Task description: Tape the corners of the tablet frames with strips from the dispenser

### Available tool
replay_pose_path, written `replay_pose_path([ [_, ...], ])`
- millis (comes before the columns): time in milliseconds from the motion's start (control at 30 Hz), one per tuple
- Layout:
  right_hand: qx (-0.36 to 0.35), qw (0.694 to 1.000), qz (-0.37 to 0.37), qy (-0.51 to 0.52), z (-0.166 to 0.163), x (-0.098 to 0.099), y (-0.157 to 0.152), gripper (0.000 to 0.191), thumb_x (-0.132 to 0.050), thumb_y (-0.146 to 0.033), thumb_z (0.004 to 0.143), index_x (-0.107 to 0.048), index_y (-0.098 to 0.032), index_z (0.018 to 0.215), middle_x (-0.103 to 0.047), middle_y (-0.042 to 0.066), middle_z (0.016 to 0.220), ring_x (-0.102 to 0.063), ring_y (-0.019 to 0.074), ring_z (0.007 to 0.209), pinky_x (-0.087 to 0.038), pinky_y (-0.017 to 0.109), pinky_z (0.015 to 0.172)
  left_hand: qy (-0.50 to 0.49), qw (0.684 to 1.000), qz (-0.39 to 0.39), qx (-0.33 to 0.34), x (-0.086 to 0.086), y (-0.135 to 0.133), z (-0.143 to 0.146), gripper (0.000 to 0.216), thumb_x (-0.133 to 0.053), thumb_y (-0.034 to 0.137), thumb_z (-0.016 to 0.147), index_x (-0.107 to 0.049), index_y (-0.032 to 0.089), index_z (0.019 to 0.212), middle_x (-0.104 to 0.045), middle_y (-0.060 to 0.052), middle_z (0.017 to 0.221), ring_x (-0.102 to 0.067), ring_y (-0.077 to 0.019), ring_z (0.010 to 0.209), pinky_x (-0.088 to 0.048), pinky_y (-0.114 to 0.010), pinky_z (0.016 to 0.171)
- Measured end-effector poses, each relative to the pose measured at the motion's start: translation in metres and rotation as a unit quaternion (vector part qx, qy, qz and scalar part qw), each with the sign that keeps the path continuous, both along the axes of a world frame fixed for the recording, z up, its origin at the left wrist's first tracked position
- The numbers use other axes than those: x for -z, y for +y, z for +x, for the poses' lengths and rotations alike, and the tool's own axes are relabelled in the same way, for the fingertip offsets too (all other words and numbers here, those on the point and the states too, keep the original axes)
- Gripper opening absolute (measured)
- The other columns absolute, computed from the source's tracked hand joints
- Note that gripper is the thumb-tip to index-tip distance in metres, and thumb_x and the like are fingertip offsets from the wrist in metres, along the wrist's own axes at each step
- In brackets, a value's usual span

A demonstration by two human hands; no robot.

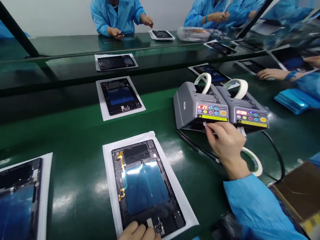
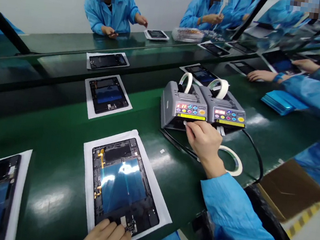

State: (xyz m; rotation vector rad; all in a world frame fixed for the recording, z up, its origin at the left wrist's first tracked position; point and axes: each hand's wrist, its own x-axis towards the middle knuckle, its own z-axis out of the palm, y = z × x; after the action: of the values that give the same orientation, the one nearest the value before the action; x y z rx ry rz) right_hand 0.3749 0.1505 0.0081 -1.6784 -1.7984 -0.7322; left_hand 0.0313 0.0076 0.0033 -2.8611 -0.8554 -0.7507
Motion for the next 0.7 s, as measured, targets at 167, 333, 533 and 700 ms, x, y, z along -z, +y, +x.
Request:
replay_pose_path([
  [167,0.008,1.0,-0.001,0.001,0.001,0.002,-0.001,0.018,-0.054,-0.031,0.091,-0.066,-0.02,0.086,-0.067,0.006,0.086,-0.06,0.019,0.075,-0.041,0.03,0.063,0.006,1.0,-0.019,0.001,-0.002,-0.001,-0.001,0.034,-0.027,0.005,0.091,-0.056,0.016,0.078,-0.057,0.0,0.06,-0.051,-0.0145,0.05,-0.037,-0.029,0.058],
  [333,0.007,0.999,-0.015,0.031,0.002,0.004,-0.003,0.018,-0.054,-0.032,0.09,-0.067,-0.019,0.087,-0.067,0.01,0.086,-0.061,0.0227,0.077,-0.042,0.033,0.063,0.01,0.999,-0.03,-0.008,-0.005,-0.003,0.0,0.035,-0.025,0.007,0.093,-0.056,0.016,0.078,-0.057,0.0,0.062,-0.05,-0.0146,0.051,-0.037,-0.029,0.061],
  [533,-0.016,1.0,0.015,0.003,0.0,-0.003,-0.005,0.012,-0.055,-0.028,0.089,-0.064,-0.022,0.085,-0.067,0.007,0.083,-0.062,0.0231,0.072,-0.041,0.033,0.059,0.023,0.999,-0.04,-0.007,-0.004,-0.005,0.0,0.026,-0.034,0.007,0.09,-0.055,0.016,0.079,-0.056,0.0,0.063,-0.05,-0.0146,0.052,-0.037,-0.029,0.062],
  [700,-0.089,0.995,0.008,0.053,-0.015,-0.01,-0.013,0.008,-0.054,-0.023,0.09,-0.062,-0.022,0.087,-0.066,0.009,0.083,-0.061,0.0239,0.073,-0.045,0.035,0.061,0.03,0.995,-0.092,0.021,-0.008,0.001,-0.005,0.024,-0.039,0.024,0.095,-0.053,0.018,0.077,-0.055,0.002,0.064,-0.05,-0.0137,0.053,-0.038,-0.028,0.059],
])
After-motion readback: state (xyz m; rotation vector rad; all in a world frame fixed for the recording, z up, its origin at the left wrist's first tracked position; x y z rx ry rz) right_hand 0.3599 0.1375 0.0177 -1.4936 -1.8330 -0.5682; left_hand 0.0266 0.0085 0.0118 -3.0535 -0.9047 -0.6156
